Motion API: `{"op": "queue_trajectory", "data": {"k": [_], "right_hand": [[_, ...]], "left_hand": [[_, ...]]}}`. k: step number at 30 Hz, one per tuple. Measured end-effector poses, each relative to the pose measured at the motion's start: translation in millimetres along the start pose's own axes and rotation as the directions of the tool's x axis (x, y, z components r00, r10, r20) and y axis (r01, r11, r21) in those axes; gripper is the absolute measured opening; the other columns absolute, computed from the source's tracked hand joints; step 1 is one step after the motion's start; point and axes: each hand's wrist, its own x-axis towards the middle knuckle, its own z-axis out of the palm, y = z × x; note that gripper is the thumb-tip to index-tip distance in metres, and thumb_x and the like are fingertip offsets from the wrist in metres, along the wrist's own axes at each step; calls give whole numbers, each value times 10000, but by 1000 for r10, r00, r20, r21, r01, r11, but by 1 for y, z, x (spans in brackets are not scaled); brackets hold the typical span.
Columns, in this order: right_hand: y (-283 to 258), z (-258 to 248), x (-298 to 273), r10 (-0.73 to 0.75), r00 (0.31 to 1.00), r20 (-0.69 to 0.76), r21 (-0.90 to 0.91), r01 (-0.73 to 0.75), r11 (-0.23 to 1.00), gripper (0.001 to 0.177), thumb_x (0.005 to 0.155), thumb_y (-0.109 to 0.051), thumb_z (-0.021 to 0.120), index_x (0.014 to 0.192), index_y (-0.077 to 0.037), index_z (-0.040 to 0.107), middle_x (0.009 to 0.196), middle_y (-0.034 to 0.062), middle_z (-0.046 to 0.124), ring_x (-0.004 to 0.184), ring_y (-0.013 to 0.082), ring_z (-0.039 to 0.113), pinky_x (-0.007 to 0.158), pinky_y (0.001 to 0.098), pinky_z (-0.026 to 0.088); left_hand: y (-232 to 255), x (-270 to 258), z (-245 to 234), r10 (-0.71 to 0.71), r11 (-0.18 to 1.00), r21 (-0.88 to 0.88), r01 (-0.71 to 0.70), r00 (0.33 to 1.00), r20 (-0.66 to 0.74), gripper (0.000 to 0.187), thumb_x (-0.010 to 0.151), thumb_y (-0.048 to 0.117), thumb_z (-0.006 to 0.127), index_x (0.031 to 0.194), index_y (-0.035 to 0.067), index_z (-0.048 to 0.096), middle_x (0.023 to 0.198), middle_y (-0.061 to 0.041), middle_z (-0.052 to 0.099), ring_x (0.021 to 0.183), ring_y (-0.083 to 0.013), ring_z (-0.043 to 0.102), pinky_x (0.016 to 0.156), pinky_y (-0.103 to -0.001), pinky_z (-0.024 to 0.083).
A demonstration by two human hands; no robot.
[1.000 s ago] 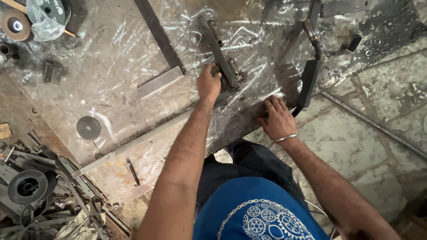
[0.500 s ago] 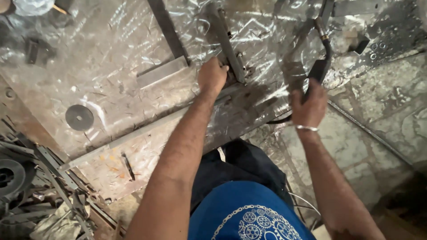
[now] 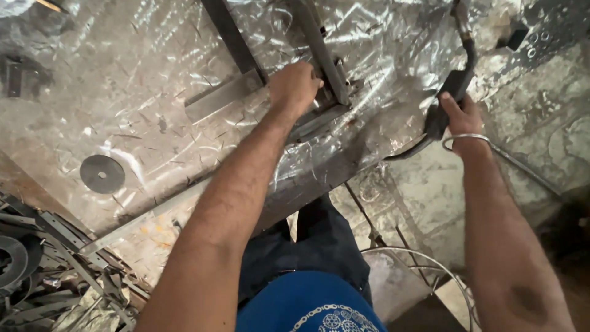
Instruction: The person aligns a small metal bar onto a larger metal frame on a workbench and welds the joint using a welding torch. They repeat this process by picking up another metal bar, aligning it, and welding it to the frame.
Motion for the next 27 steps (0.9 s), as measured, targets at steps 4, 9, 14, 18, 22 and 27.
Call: {"op": "queue_trajectory", "data": {"k": [4, 9, 14, 18, 22, 27], "right_hand": [[-56, 8, -83, 46, 988, 146, 302, -88, 949, 616, 1016, -605, 651, 1286, -54, 596, 862, 34, 633, 725, 176, 592, 623, 353, 481], [-87, 24, -204, 43, 950, 309, 700, -258, 666, 889, 926, -831, 484, 1381, -67, 469, 699, 56, 495, 556, 191, 479, 542, 356, 431], [-127, 67, -268, 224, 894, 389, 570, -424, 704, 646, 938, -523, 588, 1411, -126, 401, 668, 40, 492, 509, 173, 478, 460, 333, 408], [-100, 101, -292, 102, 917, 386, 387, -261, 884, 650, 951, -376, 617, 1473, -71, 380, 782, 50, 556, 578, 166, 520, 492, 321, 457], [-154, 133, -310, 346, 825, 448, 33, -401, 915, 662, 928, -376, 572, 1517, -156, 365, 713, 77, 515, 512, 172, 463, 433, 331, 347], [-141, 168, -327, -159, 917, 367, -326, 286, 901, 587, 1021, -416, 583, 1451, -35, 464, 1105, 296, 691, 980, 481, 672, 782, 514, 531]], "left_hand": [[6, 0, -13, -29, 999, 46, 30, 1000, -5, 357, 797, 389, 820, 910, 57, 754, 958, -196, 724, 913, -403, 700, 774, -529, 539], [3, 15, -5, 189, 963, 203, -176, 981, -50, 249, 766, 275, 844, 844, 44, 790, 871, -210, 744, 867, -401, 739, 752, -509, 575], [6, 24, -19, 282, 932, 251, -263, 958, -44, 263, 715, 279, 871, 831, 53, 801, 841, -206, 747, 818, -397, 742, 701, -502, 576], [1, 26, -29, 298, 917, 275, -288, 955, 8, 348, 703, 342, 894, 863, 48, 800, 848, -196, 750, 802, -388, 745, 684, -488, 577], [0, 29, -33, 270, 915, 307, -260, 963, 12, 356, 707, 371, 894, 837, 53, 802, 831, -193, 749, 797, -375, 746, 667, -488, 569], [-2, 38, -22, 258, 922, 292, -253, 966, 21, 271, 704, 325, 879, 798, 81, 809, 804, -197, 744, 789, -372, 743, 672, -487, 566]]}}
